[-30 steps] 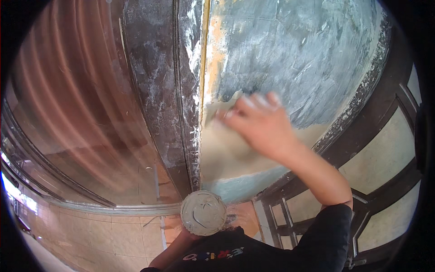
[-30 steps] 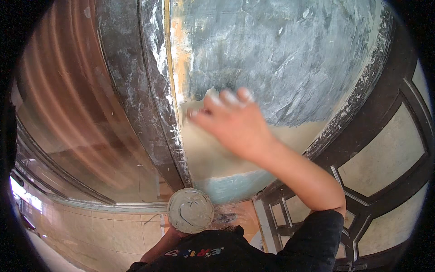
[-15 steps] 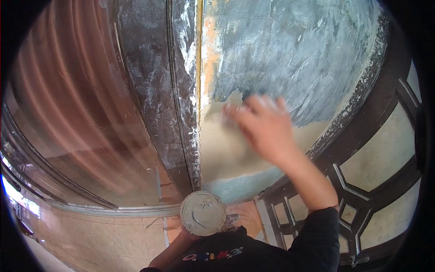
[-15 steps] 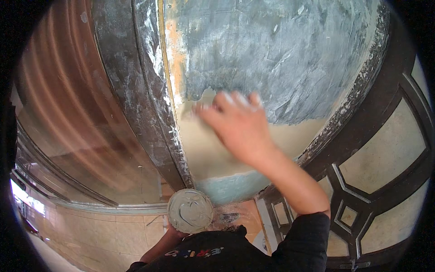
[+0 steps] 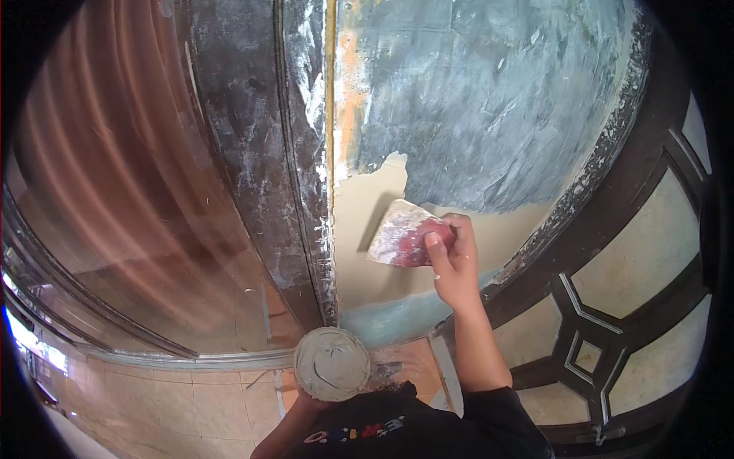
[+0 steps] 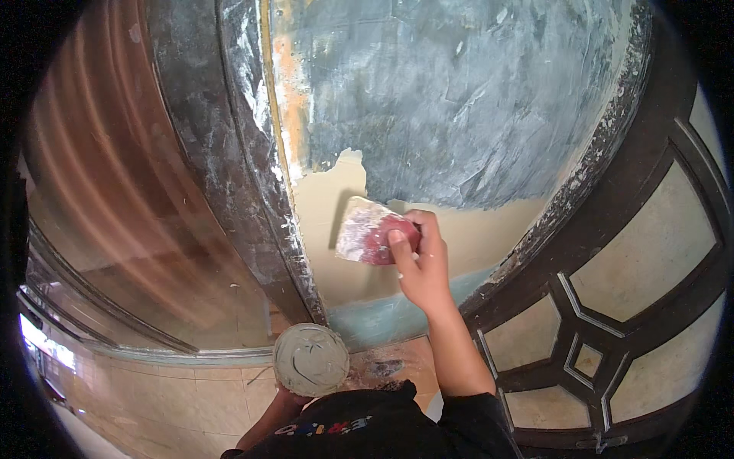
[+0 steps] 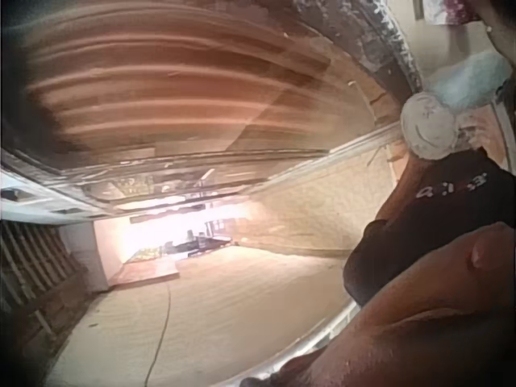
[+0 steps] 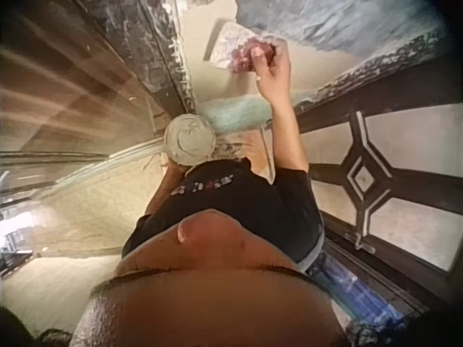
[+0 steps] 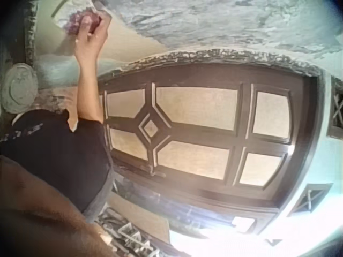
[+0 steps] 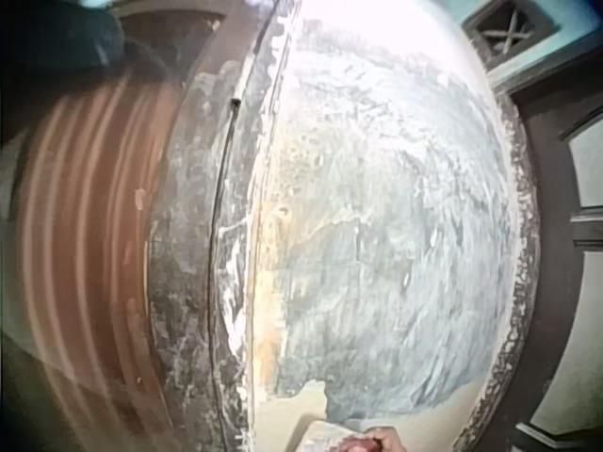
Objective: The person applies plaster putty to a damaged section of a wall using a putty knife, smoothing the surface.
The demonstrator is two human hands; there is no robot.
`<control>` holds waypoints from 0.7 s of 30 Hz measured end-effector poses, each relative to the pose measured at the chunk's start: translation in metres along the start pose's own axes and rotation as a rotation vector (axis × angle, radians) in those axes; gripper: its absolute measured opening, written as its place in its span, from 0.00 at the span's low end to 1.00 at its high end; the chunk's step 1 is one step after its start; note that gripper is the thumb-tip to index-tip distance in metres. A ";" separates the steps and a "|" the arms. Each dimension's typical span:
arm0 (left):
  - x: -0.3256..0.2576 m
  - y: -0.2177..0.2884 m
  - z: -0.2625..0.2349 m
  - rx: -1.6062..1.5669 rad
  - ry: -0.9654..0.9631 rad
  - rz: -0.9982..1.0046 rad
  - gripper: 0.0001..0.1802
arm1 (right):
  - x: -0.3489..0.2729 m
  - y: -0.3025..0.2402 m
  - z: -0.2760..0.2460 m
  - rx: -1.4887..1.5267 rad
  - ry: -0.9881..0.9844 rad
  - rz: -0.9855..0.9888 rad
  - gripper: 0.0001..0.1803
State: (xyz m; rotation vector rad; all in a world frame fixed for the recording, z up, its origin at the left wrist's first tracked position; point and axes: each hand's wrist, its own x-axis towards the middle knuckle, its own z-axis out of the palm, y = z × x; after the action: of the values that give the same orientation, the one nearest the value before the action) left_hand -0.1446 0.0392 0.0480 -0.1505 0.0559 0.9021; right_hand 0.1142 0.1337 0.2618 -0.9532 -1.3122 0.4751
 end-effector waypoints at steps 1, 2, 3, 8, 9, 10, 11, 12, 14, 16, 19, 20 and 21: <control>0.000 0.001 0.000 0.043 0.016 0.008 0.37 | 0.002 -0.003 0.004 -0.003 0.004 0.001 0.14; 0.001 0.001 -0.002 0.044 0.019 0.009 0.37 | 0.008 -0.007 0.010 -0.145 -0.034 -0.079 0.14; 0.001 0.001 -0.005 0.196 0.055 0.049 0.36 | 0.014 -0.011 0.014 -0.287 -0.072 -0.159 0.14; 0.005 -0.002 0.015 0.253 0.040 0.004 0.36 | 0.018 0.005 -0.017 -0.037 0.227 -0.090 0.11; 0.005 -0.001 0.014 0.264 0.035 0.019 0.36 | 0.013 0.002 -0.021 0.044 0.246 -0.074 0.11; 0.008 -0.002 0.013 0.271 0.035 0.027 0.36 | 0.014 0.002 -0.022 -0.012 0.206 -0.154 0.11; 0.008 -0.001 0.012 0.268 0.042 0.027 0.36 | 0.015 -0.009 -0.013 -0.099 0.115 -0.134 0.11; 0.010 -0.001 0.012 0.260 0.062 0.022 0.40 | 0.019 -0.018 -0.002 -0.212 0.048 -0.181 0.11; 0.014 -0.001 0.012 0.257 0.079 0.010 0.43 | 0.027 -0.029 0.019 -0.333 -0.048 -0.154 0.11; 0.017 0.000 0.013 0.286 0.122 0.046 0.42 | 0.032 -0.017 0.012 -0.306 0.051 -0.170 0.11; 0.012 0.000 0.024 0.036 0.026 -0.013 0.40 | 0.022 -0.003 -0.015 -0.151 0.257 -0.144 0.13; 0.014 0.000 0.027 0.036 0.020 -0.009 0.40 | 0.016 0.003 -0.017 -0.118 0.215 -0.128 0.12; 0.017 0.000 0.032 0.019 -0.007 -0.007 0.40 | 0.012 0.007 -0.017 -0.086 0.174 -0.112 0.11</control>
State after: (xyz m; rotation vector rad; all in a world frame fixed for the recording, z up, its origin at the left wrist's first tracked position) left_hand -0.1349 0.0574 0.0776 -0.1297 0.0572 0.8951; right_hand 0.1351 0.1416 0.2643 -0.9640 -1.2286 0.2455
